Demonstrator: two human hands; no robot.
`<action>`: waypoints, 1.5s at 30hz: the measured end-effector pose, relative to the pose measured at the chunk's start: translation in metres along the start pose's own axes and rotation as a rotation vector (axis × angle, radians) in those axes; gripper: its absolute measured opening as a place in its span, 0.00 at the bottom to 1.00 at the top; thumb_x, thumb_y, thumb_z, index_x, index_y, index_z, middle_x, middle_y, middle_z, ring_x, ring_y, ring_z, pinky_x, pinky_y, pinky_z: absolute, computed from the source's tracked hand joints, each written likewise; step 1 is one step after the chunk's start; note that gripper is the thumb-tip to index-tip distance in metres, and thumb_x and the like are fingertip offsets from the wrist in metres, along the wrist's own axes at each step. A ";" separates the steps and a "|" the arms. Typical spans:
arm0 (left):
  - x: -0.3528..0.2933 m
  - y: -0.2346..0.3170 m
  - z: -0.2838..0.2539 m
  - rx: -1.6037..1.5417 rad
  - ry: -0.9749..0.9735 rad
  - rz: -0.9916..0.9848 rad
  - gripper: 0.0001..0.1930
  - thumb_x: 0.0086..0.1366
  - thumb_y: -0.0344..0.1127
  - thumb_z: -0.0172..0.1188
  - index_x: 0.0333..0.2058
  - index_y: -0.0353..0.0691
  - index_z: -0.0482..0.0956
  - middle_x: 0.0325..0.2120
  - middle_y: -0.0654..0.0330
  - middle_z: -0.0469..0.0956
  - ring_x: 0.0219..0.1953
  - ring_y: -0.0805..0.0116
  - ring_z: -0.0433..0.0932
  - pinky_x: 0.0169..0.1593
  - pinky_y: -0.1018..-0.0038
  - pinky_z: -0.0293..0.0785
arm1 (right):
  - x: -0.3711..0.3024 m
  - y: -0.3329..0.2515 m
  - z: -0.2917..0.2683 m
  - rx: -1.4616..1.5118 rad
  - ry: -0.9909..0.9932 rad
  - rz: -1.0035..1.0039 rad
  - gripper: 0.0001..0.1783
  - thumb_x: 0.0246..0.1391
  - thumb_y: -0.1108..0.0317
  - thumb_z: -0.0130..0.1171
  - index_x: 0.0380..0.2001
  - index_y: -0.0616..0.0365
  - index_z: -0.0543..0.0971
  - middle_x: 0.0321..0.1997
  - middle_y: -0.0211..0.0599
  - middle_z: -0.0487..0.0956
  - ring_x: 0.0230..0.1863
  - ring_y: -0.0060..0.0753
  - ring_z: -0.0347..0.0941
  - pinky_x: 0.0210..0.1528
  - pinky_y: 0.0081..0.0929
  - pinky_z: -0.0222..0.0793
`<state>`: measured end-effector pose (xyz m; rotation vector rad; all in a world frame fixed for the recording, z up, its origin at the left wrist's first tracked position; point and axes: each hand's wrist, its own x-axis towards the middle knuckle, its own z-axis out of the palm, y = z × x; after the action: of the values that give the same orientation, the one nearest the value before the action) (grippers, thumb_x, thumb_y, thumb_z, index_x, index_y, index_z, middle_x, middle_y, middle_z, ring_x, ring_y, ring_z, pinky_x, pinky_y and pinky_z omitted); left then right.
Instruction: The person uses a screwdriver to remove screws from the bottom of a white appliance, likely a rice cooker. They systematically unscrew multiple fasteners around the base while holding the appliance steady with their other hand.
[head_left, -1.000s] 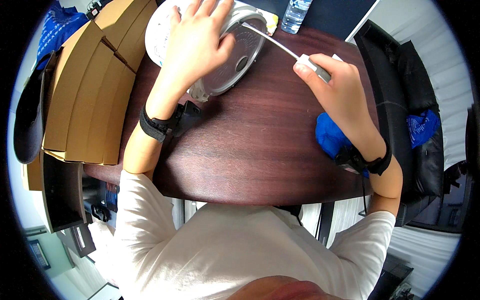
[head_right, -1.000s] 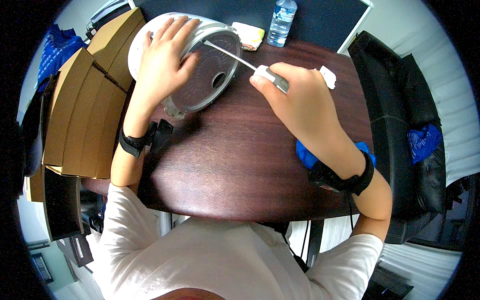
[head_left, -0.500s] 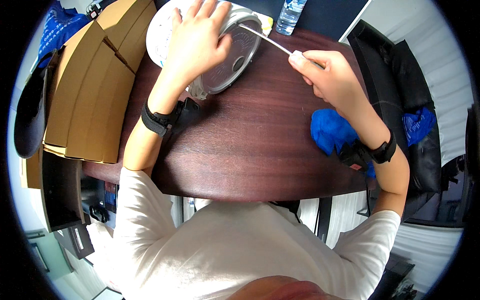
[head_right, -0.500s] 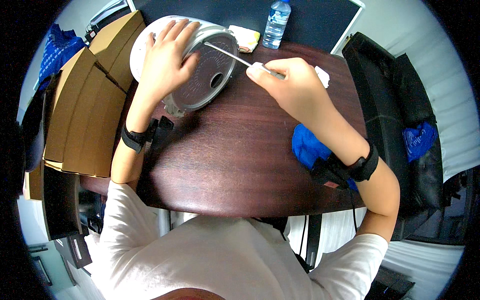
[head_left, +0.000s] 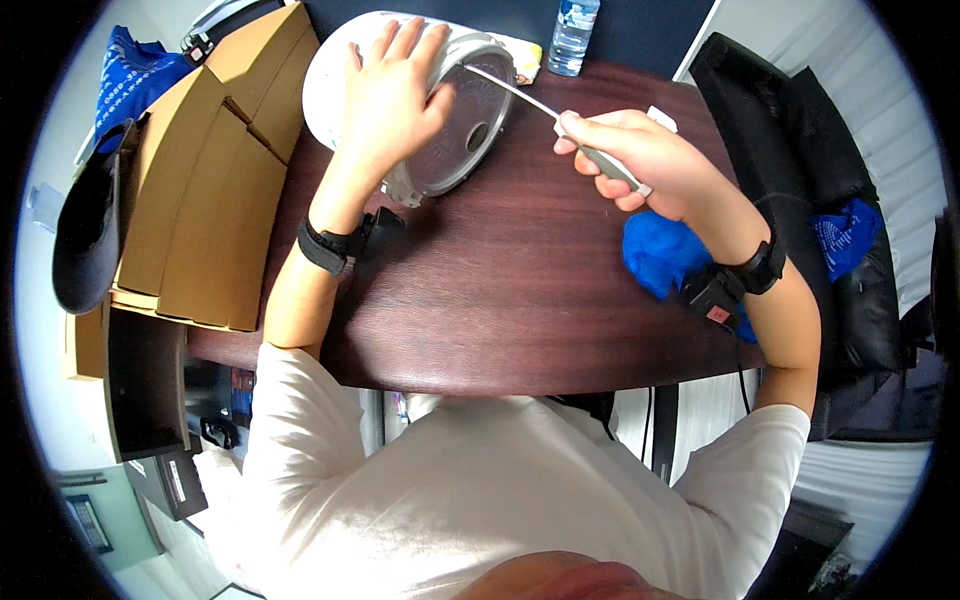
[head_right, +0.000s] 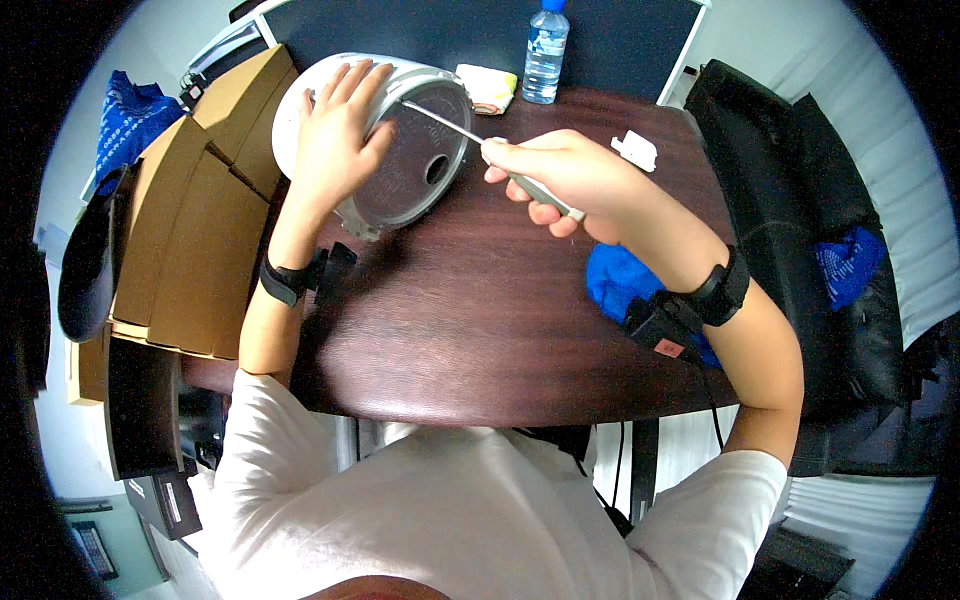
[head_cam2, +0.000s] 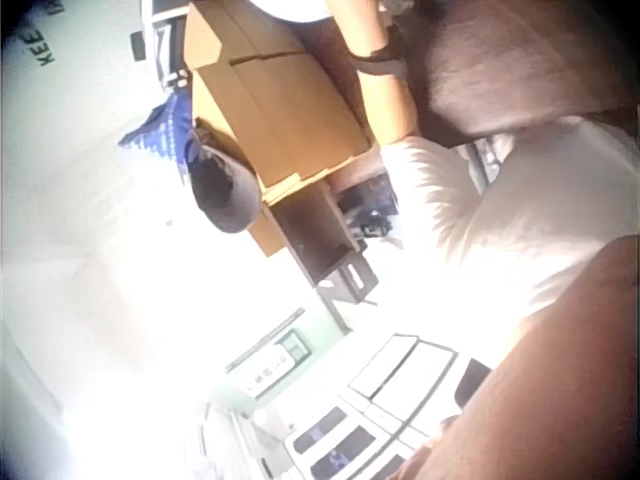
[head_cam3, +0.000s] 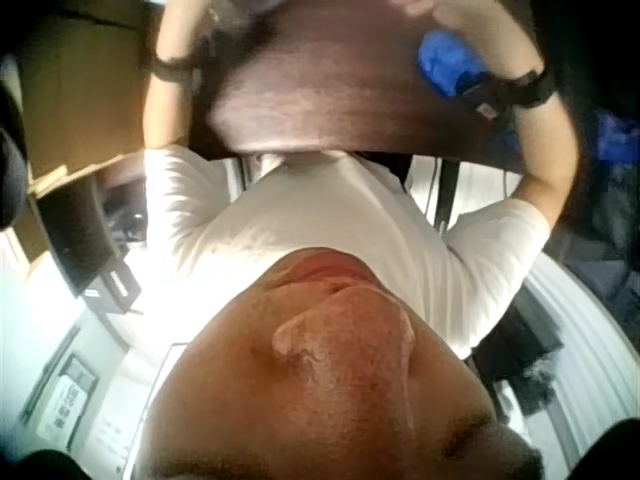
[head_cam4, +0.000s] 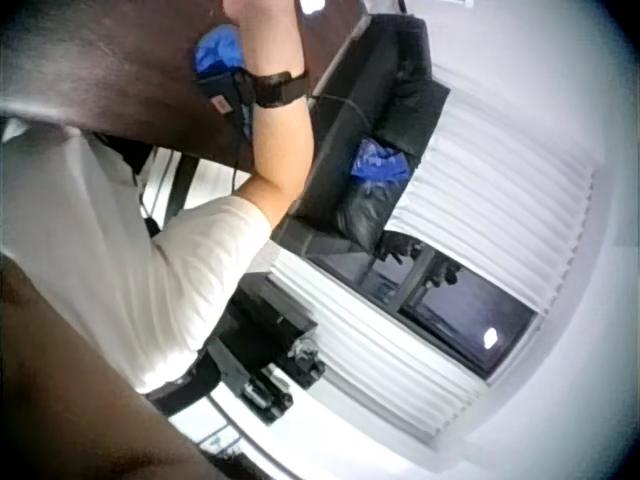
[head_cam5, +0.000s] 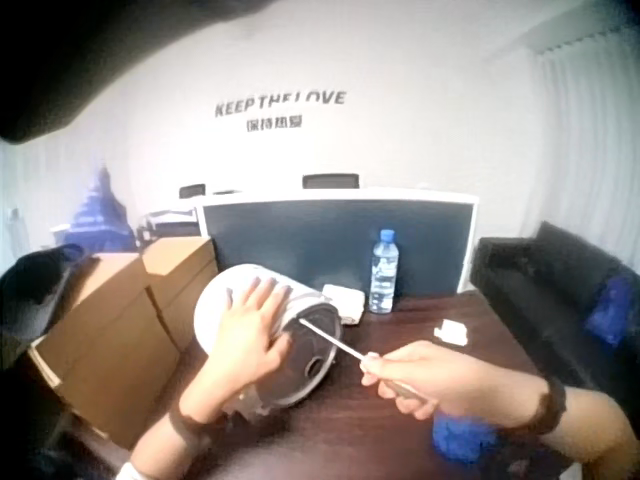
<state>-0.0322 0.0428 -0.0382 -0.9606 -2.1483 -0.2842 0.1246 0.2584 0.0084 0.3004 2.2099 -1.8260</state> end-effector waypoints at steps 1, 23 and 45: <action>-0.002 -0.001 0.000 -0.003 0.011 0.001 0.32 0.56 0.40 0.59 0.61 0.46 0.67 0.61 0.50 0.66 0.65 0.49 0.61 0.63 0.41 0.51 | -0.001 -0.001 -0.003 -0.015 -0.015 -0.011 0.25 0.59 0.44 0.57 0.35 0.59 0.78 0.22 0.21 0.68 0.15 0.10 0.58 0.12 0.12 0.47; -0.056 0.003 -0.034 -0.180 0.109 -0.173 0.23 0.65 0.42 0.59 0.54 0.36 0.70 0.61 0.48 0.65 0.66 0.46 0.59 0.67 0.45 0.45 | 0.023 -0.029 -0.056 0.400 -0.040 -0.785 0.25 0.69 0.51 0.43 0.48 0.65 0.73 0.27 0.27 0.69 0.16 0.10 0.58 0.14 0.11 0.50; -0.051 -0.028 -0.061 -0.264 -0.085 -0.185 0.33 0.59 0.46 0.65 0.57 0.34 0.64 0.58 0.46 0.66 0.59 0.48 0.68 0.61 0.58 0.65 | 0.050 -0.013 -0.072 -0.334 0.097 -0.645 0.26 0.61 0.43 0.52 0.37 0.59 0.79 0.21 0.20 0.69 0.14 0.07 0.60 0.13 0.09 0.51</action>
<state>0.0030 -0.0332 -0.0295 -0.9324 -2.3220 -0.6413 0.0687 0.3262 0.0169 -0.4510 2.8516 -1.6689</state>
